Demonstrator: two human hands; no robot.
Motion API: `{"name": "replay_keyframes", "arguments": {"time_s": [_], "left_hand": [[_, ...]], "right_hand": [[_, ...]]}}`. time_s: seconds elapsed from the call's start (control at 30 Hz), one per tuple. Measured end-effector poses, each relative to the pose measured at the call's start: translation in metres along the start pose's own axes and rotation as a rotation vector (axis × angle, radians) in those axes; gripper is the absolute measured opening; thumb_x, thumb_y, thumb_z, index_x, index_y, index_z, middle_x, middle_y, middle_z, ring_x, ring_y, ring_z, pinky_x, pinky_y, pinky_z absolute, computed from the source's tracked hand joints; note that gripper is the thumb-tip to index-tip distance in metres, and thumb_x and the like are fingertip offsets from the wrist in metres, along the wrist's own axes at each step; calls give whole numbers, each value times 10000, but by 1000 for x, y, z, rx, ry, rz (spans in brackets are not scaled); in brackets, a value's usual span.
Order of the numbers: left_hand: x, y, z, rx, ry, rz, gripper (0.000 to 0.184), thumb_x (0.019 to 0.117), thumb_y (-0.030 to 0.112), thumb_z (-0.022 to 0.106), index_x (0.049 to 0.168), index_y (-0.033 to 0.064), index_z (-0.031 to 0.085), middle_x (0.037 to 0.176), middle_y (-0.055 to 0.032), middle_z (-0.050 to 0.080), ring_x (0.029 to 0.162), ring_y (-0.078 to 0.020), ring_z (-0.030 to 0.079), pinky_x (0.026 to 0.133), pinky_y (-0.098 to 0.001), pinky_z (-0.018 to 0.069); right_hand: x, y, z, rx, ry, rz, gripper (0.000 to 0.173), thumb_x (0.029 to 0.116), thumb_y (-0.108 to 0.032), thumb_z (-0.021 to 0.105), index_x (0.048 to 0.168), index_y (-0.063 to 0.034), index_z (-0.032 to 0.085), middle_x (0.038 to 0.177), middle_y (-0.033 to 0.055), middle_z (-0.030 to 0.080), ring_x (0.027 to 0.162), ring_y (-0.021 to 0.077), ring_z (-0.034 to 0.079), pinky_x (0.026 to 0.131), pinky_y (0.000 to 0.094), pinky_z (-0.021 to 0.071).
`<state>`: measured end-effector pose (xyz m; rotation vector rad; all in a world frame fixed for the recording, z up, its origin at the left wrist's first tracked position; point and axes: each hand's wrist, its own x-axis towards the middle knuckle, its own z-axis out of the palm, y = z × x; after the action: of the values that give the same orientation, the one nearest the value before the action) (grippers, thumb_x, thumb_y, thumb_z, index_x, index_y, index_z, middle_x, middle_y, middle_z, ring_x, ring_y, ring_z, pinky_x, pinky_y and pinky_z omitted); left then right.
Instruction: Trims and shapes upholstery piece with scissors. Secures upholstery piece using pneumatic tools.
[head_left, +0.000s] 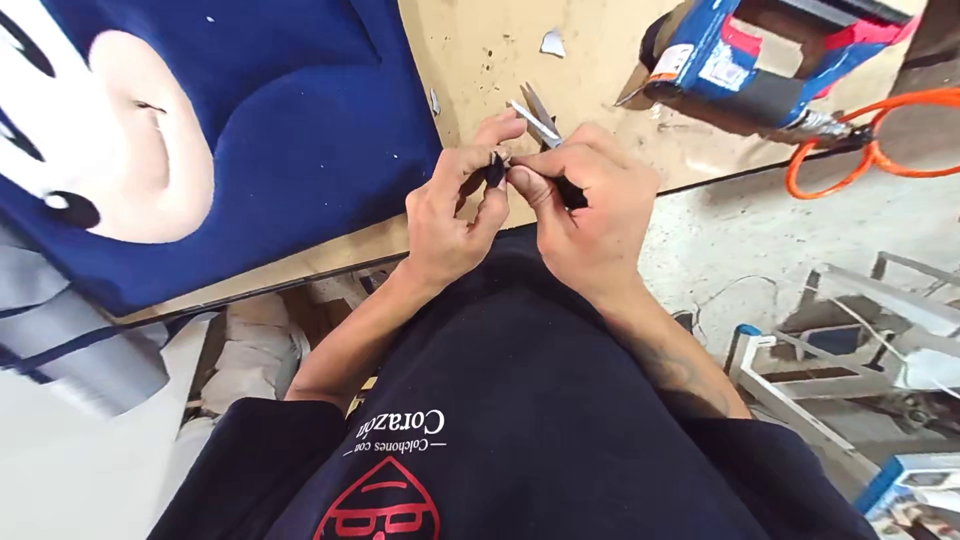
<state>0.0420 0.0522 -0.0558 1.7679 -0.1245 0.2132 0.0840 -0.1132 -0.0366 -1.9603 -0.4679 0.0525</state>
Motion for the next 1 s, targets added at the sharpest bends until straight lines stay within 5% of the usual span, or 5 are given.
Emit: {"name": "replay_keyframes", "arguments": {"time_s": [0.17, 0.37, 0.57, 0.8, 1.0], "left_hand": [[4, -5, -3, -33, 65, 12, 237, 970, -41, 569, 1195, -112, 551, 1287, -242, 654, 1071, -248, 707, 859, -348, 627], [9, 3, 0, -135, 31, 155, 243, 928, -65, 545, 1169, -85, 543, 1272, -262, 643, 1229, -363, 632, 936, -446, 602], [21, 9, -8, -177, -4, 240, 207, 933, 64, 741, 1070, 16, 593, 1201, -198, 671, 1266, -374, 609, 1034, -506, 560], [22, 4, -11, -182, 27, 345, 175, 850, -58, 774, 967, 16, 666, 1184, -192, 685, 1284, -396, 591, 1079, -558, 519], [20, 4, -8, -209, 23, 381, 180, 849, -109, 740, 974, 12, 696, 1236, -223, 686, 1278, -424, 602, 1040, -552, 556]], "right_hand": [[6, -3, -30, 49, -169, 77, 487, 927, -264, 790, 1300, 6, 629, 1169, 97, 697, 1038, 147, 701, 882, 317, 625], [-2, 0, -39, 2, -5, -118, 121, 902, -83, 796, 943, 19, 746, 1035, 145, 734, 921, 184, 724, 782, 312, 621], [-11, -10, -36, -57, 102, -333, 102, 899, -34, 784, 973, 24, 744, 1052, 176, 745, 1027, 275, 729, 897, 414, 620], [-17, -7, -55, -227, 141, -397, 199, 829, -188, 875, 955, -95, 752, 1212, 149, 701, 1260, 355, 595, 1087, 531, 474], [-14, -5, -64, 91, 0, -266, 178, 959, -182, 729, 926, -7, 730, 1179, 191, 703, 1178, 324, 662, 1007, 492, 570]]}}
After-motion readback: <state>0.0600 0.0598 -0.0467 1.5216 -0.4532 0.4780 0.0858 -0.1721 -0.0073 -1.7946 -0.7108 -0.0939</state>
